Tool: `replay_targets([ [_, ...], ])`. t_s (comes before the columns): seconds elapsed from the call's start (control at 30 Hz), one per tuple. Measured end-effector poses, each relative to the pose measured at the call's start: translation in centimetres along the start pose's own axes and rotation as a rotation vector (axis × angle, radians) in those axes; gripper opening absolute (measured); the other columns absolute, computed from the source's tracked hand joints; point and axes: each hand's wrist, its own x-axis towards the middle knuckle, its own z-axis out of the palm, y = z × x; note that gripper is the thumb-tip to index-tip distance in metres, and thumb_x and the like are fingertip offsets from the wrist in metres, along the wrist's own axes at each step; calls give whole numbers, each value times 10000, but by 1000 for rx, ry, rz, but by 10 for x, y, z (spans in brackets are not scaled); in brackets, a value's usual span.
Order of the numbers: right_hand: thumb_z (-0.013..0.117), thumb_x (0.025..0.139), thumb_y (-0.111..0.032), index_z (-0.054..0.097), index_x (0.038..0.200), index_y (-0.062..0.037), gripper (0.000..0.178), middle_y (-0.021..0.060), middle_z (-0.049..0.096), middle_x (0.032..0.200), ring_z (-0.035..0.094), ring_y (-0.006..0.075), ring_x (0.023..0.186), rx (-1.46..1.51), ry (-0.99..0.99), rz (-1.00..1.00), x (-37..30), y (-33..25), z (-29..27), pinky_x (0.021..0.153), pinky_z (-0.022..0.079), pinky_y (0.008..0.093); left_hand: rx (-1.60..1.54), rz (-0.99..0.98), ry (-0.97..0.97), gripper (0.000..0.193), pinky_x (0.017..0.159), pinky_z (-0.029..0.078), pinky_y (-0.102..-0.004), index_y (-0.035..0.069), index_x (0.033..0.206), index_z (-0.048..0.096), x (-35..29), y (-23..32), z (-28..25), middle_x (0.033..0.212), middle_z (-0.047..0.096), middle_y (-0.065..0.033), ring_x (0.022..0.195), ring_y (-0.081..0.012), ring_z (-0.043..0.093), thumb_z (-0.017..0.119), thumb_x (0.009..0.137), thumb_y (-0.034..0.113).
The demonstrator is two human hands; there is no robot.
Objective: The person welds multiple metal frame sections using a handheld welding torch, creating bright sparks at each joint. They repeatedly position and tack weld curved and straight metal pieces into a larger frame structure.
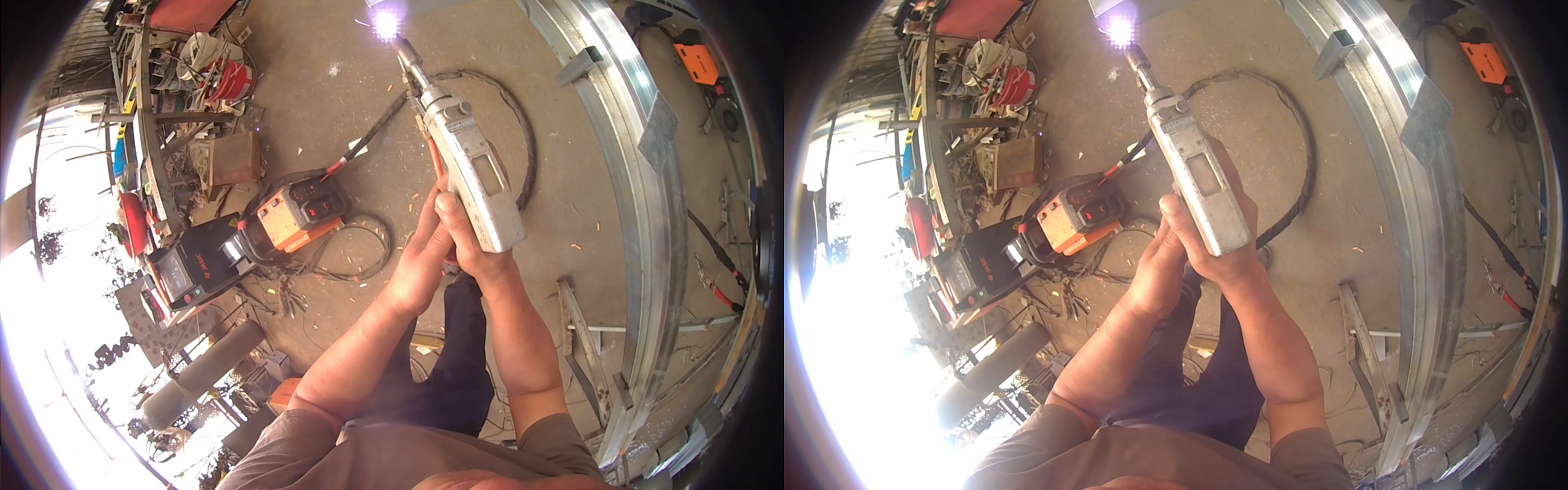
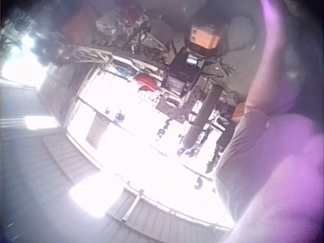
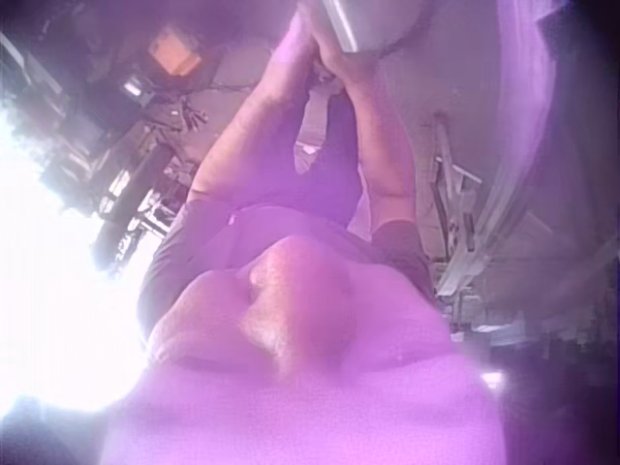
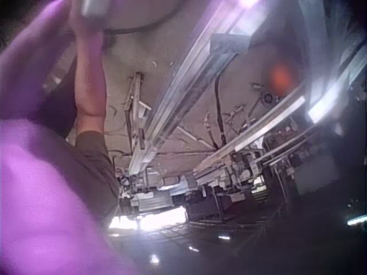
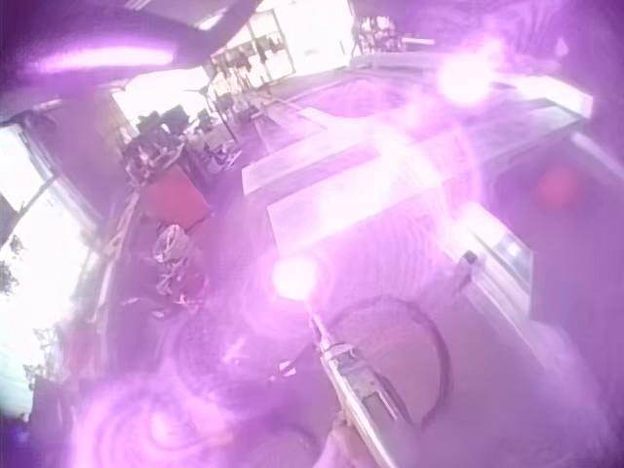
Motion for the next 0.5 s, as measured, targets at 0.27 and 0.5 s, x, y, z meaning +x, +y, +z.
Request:
replay_targets([
  [0.27, 711, 920, -128, 560, 1329, 31, 464, 128, 664, 1108, 672, 229, 922, -190, 60, -79, -49, -32, -22, 824, 555, 356, 38, -39, -150, 792, 880, 453, -282, 77, 1668, 151, -46, -3, 18, 1332, 522, -55, 1048, -119, 521, 466, 1098, 527],
  [0.5, 628, 1029, -293, 568, 1321, 38, 446, 77, 684, 1038, 646, 188, 983, -137, 112, 126, -132, -106, -78, 904, 528, 368, 18, -234, -363, 709, 946, 455, -284, 59, 1658, 233, -102, 11, 73, 1281, 564, -43, 1070, -121, 536, 450, 1123, 469],
])
